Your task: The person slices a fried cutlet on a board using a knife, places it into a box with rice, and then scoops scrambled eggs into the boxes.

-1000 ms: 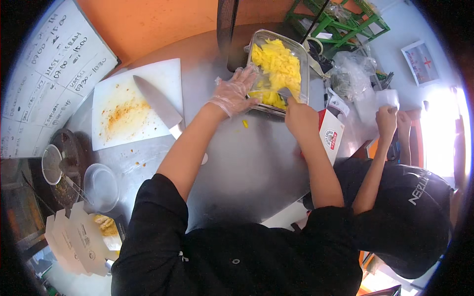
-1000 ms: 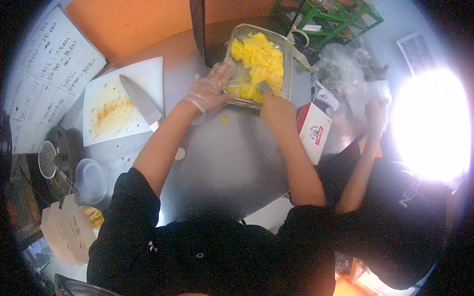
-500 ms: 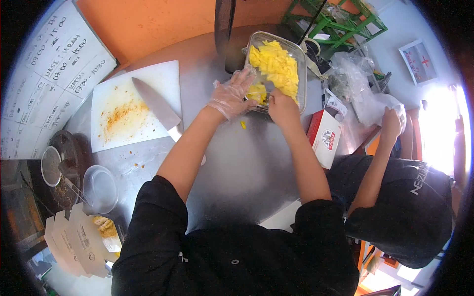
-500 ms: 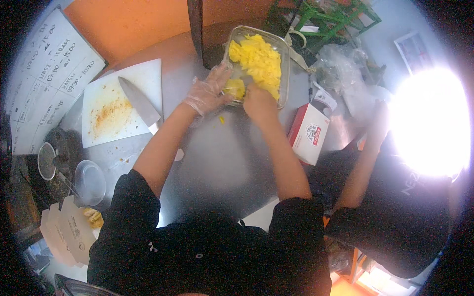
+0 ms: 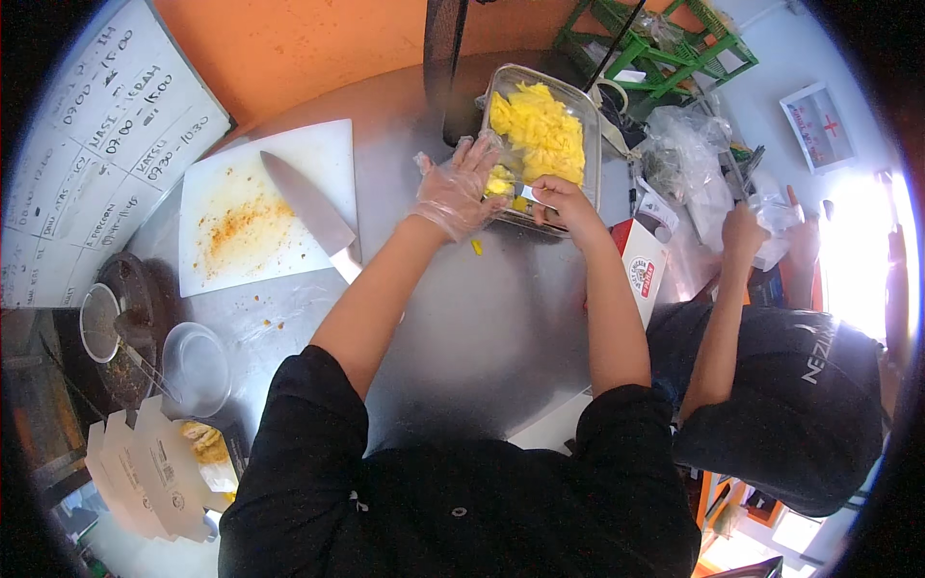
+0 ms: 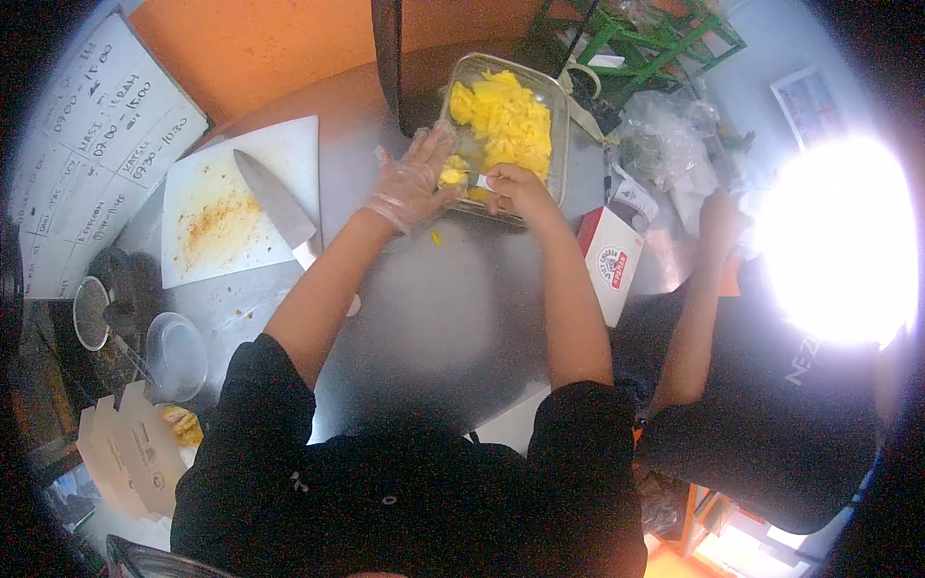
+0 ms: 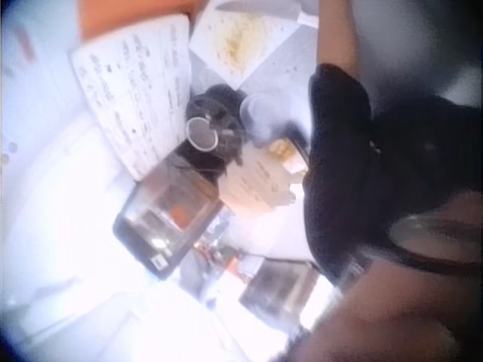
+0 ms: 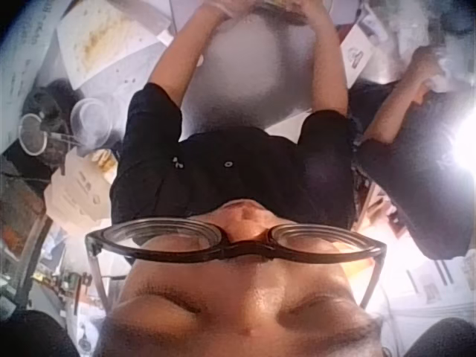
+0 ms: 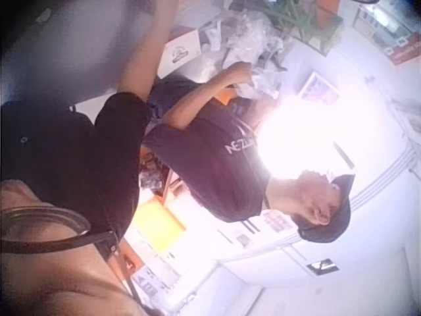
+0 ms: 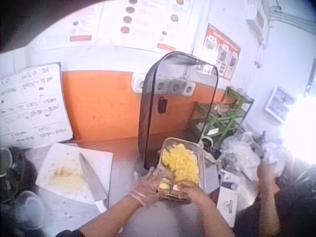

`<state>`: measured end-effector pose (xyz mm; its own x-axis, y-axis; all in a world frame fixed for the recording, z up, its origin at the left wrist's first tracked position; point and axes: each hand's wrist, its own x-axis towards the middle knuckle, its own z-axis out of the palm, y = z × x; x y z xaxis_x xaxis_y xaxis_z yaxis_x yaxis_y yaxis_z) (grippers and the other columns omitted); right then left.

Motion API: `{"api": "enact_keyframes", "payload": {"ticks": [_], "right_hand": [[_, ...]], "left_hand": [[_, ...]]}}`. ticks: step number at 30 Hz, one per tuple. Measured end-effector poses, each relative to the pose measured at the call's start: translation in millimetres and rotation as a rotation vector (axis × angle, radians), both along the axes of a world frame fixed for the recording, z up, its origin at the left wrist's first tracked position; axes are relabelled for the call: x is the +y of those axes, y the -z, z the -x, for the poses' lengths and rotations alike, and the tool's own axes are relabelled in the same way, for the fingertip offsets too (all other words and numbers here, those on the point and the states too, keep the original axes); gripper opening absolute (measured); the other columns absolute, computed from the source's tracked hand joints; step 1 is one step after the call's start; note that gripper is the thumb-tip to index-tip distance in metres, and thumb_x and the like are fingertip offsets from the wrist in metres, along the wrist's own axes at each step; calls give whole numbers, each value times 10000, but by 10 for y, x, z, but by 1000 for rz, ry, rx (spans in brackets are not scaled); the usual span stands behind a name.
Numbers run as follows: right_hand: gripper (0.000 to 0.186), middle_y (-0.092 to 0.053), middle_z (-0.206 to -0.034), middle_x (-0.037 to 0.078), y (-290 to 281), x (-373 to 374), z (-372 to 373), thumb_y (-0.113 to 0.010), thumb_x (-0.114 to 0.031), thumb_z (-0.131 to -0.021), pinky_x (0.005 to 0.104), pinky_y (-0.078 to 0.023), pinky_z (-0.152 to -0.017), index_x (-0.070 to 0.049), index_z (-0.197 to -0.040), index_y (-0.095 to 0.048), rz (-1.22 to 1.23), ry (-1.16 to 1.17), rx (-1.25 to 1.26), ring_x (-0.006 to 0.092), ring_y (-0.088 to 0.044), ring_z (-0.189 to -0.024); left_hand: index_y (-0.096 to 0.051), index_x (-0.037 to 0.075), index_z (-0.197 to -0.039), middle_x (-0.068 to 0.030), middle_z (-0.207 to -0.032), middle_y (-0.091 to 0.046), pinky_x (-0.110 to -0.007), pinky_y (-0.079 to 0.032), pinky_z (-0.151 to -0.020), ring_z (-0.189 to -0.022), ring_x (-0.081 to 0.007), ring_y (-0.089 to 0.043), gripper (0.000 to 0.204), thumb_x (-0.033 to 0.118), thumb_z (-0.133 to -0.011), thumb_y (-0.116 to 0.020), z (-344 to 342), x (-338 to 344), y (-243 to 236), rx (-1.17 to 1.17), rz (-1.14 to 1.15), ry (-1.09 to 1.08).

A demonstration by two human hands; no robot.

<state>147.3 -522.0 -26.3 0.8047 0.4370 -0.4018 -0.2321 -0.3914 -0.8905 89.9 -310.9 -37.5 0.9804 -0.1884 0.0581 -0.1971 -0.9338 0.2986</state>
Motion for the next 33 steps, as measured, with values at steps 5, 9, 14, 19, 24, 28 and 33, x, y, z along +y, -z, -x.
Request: {"api": "enact_keyframes", "payload": {"ticks": [5,9,14,19,24,28,33], "right_hand": [[169,-644,-729,41,-1,70,-52,-530,-145,-871,315,-460,-659,-24,-888,-647,347,-130,-356,138,-585,-728],[183,-652,-788,41,50,120,5,-551,-165,-858,318,-468,-651,-18,-885,-656,424,-26,-379,142,-586,-750],[179,-562,-741,-33,56,126,83,-624,-228,-820,175,-320,-494,-77,-912,-653,-61,230,-76,46,-443,-579],[210,-613,-831,18,20,-24,-13,-653,-237,-776,241,-418,-613,-68,-897,-684,-47,284,52,128,-522,-691],[180,-517,-641,-20,-21,-200,-28,-636,-242,-774,244,-303,-486,-69,-814,-667,-14,244,-33,94,-435,-548],[132,-325,-520,-97,-79,-402,33,-592,-194,-811,227,-124,-386,-67,-809,-628,-48,240,11,26,-241,-414],[142,-322,-510,-97,-107,-555,166,-579,-190,-828,232,-111,-386,-57,-783,-602,-74,301,46,26,-221,-407]], "left_hand": [[-208,130,-1464,-46,-1549,-139,-683,-189,-1024,-1413,-214,-185,713,483,-897,-457,30,-156,-47,-36,-124,-72],[-215,104,-1459,-37,-1549,-140,-691,-176,-1023,-1413,-201,-183,684,459,-915,-427,191,-282,72,-51,-91,-117],[-187,92,-1466,-44,-1549,-135,-697,-146,-1029,-1421,-223,-151,696,454,-919,-420,210,-255,113,-101,-20,-141],[-165,158,-1477,-106,-1532,-184,-706,-126,-1024,-1412,-270,-181,742,515,-891,-446,86,-169,24,31,178,-50],[-191,184,-1472,-123,-1497,-270,-667,-164,-1043,-1399,-277,-215,778,575,-860,-469,62,13,-24,76,198,-24],[-221,204,-1466,-153,-1497,-263,-645,-169,-1053,-1393,-313,-227,804,583,-822,-520,103,17,-122,82,179,18],[-268,198,-1450,-90,-1492,-297,-632,-154,-1065,-1404,-282,-203,771,516,-813,-565,153,-41,-65,-4,255,16]]}}
